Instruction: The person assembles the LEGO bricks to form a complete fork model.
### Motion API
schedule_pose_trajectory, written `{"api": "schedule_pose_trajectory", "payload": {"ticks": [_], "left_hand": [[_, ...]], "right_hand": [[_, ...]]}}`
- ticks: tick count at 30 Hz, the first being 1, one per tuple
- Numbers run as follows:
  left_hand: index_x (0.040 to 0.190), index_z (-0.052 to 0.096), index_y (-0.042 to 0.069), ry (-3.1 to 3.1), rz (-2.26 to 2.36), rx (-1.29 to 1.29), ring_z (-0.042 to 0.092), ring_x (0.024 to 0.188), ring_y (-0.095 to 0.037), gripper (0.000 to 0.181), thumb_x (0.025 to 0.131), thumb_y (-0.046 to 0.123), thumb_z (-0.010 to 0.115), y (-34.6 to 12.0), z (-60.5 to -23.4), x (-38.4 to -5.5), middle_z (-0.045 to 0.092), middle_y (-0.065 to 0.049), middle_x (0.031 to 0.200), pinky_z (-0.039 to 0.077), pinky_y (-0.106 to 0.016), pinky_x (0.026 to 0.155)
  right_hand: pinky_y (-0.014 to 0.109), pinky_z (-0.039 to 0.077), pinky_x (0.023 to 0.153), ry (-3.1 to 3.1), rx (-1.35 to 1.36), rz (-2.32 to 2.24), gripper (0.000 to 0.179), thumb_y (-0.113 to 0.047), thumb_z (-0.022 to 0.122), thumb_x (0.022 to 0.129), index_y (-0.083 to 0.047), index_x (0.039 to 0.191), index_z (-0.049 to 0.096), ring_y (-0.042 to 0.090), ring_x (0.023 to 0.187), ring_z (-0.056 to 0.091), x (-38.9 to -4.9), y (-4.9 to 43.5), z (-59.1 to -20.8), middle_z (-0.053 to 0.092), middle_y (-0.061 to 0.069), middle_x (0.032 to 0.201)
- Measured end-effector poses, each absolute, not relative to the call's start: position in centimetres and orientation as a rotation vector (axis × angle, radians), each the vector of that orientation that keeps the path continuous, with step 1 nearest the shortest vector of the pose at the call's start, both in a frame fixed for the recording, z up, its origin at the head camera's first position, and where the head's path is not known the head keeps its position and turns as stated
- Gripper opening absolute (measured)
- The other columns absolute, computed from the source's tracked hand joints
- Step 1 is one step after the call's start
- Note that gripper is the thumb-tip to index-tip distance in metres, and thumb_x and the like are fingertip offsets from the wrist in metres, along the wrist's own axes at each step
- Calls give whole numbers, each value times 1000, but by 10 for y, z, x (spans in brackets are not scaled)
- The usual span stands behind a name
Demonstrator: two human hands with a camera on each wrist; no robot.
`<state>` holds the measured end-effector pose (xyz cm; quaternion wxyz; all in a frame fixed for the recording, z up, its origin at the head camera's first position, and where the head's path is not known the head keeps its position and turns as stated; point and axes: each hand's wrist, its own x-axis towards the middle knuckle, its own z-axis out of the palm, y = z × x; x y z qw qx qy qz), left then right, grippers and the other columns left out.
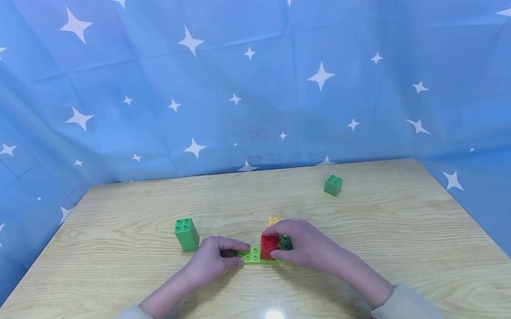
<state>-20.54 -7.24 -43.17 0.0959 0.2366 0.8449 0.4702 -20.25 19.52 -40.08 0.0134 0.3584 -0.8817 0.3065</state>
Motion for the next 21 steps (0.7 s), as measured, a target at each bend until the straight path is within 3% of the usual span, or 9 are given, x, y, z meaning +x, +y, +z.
{"api": "schedule_pose_trajectory", "payload": {"ticks": [21], "left_hand": [[112, 79, 4, 2488, 1418, 695, 66, 110, -22, 24, 89, -1, 75, -73, -431, -205, 75, -6, 116, 55, -30, 86]], "right_hand": [[37, 57, 86, -2744, 1075, 958, 36, -12, 83, 88, -10, 122, 73, 16, 98, 69, -202, 196, -406, 74, -2, 110]]}}
